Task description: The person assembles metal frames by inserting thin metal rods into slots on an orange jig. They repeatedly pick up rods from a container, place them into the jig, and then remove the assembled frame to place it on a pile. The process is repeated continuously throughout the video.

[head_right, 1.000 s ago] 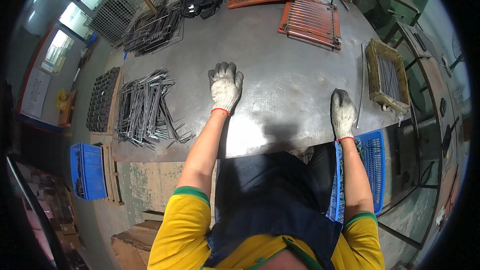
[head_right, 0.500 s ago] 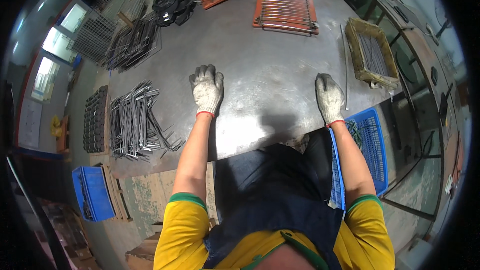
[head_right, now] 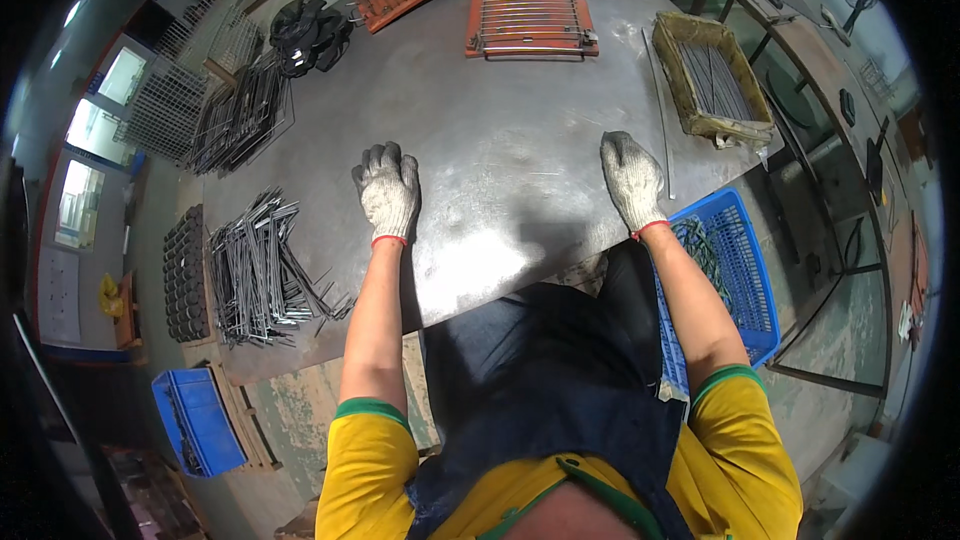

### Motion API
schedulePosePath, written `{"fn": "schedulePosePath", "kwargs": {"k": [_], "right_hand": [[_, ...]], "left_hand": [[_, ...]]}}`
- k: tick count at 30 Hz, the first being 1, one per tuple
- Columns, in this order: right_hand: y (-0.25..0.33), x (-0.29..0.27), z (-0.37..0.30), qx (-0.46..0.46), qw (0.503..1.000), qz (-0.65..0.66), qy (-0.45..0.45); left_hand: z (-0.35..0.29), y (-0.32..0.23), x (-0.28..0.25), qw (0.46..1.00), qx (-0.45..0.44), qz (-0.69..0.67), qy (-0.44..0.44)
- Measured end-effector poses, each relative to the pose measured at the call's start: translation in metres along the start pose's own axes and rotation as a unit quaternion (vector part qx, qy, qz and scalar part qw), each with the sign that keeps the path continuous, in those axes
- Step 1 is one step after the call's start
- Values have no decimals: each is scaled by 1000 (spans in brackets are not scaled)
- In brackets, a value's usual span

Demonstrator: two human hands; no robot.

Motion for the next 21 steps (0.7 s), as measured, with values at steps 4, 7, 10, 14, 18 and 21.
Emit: {"fn": "schedulePosePath", "kwargs": {"k": [4, 7, 10, 14, 18, 21], "right_hand": [[3, -1, 1, 19, 1000, -5, 3], [6, -2, 1, 22, 1000, -8, 2], [6, -2, 1, 21, 1000, -10, 3], [2, 0, 1, 9, 1000, -17, 1], [1, 0, 1, 12, 1000, -12, 4], [-1, 0, 0, 16, 1000, -16, 7]], "left_hand": [[0, -1, -2, 1000, 0, -8, -10], [-1, -1, 0, 1000, 4, -3, -21], [0, -1, -1, 1000, 3, -2, -17], [0, 0, 0, 1000, 2, -3, -14], [1, 0, 1, 1000, 2, -8, -19], [4, 0, 5, 1000, -1, -6, -20]]}}
Point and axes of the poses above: each hand's wrist, its own z-axis towards the middle knuckle, its own x-axis out of the palm, y = z × x, the point moved 2 cm from there along z, towards the middle knuckle, and after that the axes turned 10 degrees about z, right-handed, at the moved point
